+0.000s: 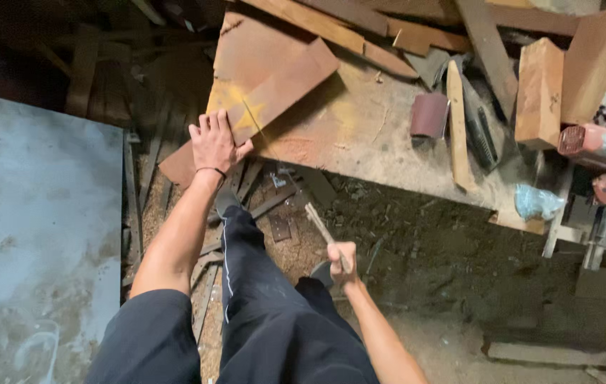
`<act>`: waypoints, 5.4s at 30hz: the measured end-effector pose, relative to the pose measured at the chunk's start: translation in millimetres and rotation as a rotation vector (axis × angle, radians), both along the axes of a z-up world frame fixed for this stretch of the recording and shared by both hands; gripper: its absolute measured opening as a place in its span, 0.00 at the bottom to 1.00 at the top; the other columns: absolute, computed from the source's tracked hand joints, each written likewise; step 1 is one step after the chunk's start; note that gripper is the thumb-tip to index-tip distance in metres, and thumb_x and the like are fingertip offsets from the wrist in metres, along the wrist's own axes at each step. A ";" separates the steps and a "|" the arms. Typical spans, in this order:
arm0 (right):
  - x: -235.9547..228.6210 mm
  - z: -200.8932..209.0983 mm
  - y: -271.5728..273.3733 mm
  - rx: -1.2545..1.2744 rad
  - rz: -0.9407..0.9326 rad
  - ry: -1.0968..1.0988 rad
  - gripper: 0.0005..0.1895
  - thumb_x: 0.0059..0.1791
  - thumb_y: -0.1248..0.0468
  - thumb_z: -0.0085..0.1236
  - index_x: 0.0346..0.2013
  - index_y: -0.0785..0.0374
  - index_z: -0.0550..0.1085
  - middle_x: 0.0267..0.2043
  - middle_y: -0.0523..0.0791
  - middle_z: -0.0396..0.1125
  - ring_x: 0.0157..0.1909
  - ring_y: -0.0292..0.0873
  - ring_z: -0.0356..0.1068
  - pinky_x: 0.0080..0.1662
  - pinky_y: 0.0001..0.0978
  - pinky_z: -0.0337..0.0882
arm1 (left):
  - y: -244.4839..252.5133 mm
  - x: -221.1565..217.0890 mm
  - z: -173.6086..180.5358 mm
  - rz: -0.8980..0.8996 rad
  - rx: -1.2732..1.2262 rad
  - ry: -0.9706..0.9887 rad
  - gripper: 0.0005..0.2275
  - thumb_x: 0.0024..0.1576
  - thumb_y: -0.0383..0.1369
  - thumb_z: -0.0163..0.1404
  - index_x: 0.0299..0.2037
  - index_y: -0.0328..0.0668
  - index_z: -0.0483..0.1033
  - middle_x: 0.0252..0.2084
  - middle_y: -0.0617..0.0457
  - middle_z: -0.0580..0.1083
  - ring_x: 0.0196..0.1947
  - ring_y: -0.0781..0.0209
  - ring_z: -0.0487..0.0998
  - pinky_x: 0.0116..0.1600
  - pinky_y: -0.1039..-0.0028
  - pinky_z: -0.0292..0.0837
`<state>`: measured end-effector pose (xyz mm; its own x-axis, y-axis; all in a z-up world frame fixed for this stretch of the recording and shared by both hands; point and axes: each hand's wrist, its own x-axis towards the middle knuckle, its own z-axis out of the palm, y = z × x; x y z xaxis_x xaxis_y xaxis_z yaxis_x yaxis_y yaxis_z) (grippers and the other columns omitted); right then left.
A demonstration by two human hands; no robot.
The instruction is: The person uses a hand saw to cut a rectangular wooden plank placed on a workbench. They hold the plank steady with one hand while sawing with the other, following a marked line. The cut progresses steadily through the plank.
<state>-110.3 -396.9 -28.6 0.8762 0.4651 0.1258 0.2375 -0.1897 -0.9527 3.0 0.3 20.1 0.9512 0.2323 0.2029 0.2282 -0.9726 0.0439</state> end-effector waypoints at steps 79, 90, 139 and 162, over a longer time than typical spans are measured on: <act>41.4 -2.6 50.1 -0.053 -0.036 -0.113 0.35 0.59 0.41 0.37 0.16 0.61 0.53 0.16 0.42 0.43 0.17 0.42 0.47 0.25 0.39 0.51 | -6.2 -0.8 -7.8 0.060 -0.012 -0.050 0.42 0.45 0.63 0.59 0.60 0.36 0.64 0.54 0.48 0.67 0.53 0.50 0.66 0.50 0.54 0.61; 101.6 -13.2 130.8 -0.011 -0.023 -0.161 0.38 0.57 0.37 0.37 0.09 0.54 0.60 0.09 0.36 0.53 0.11 0.33 0.55 0.16 0.31 0.52 | -2.7 0.2 -17.6 0.027 0.002 -0.056 0.42 0.47 0.62 0.59 0.61 0.35 0.62 0.53 0.47 0.68 0.53 0.49 0.66 0.52 0.55 0.60; 28.2 30.3 27.1 -0.140 -0.061 0.019 0.34 0.55 0.43 0.42 0.12 0.62 0.58 0.13 0.43 0.48 0.15 0.40 0.51 0.24 0.39 0.53 | -1.8 -4.6 -15.3 0.027 -0.010 -0.037 0.41 0.48 0.61 0.58 0.61 0.34 0.63 0.54 0.46 0.68 0.53 0.47 0.66 0.52 0.54 0.61; 111.4 -3.1 149.3 -0.087 -0.038 0.001 0.40 0.55 0.34 0.36 0.12 0.62 0.55 0.12 0.39 0.48 0.15 0.35 0.52 0.22 0.35 0.52 | -3.1 4.2 -13.3 0.042 -0.014 -0.049 0.42 0.46 0.62 0.58 0.60 0.35 0.63 0.53 0.47 0.68 0.53 0.49 0.66 0.51 0.56 0.61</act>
<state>1.1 -247.6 -31.7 0.8937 0.4404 0.0856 0.2279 -0.2812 -0.9322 7.2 -2.8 6.8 0.9296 0.2750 0.2453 0.2662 -0.9614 0.0692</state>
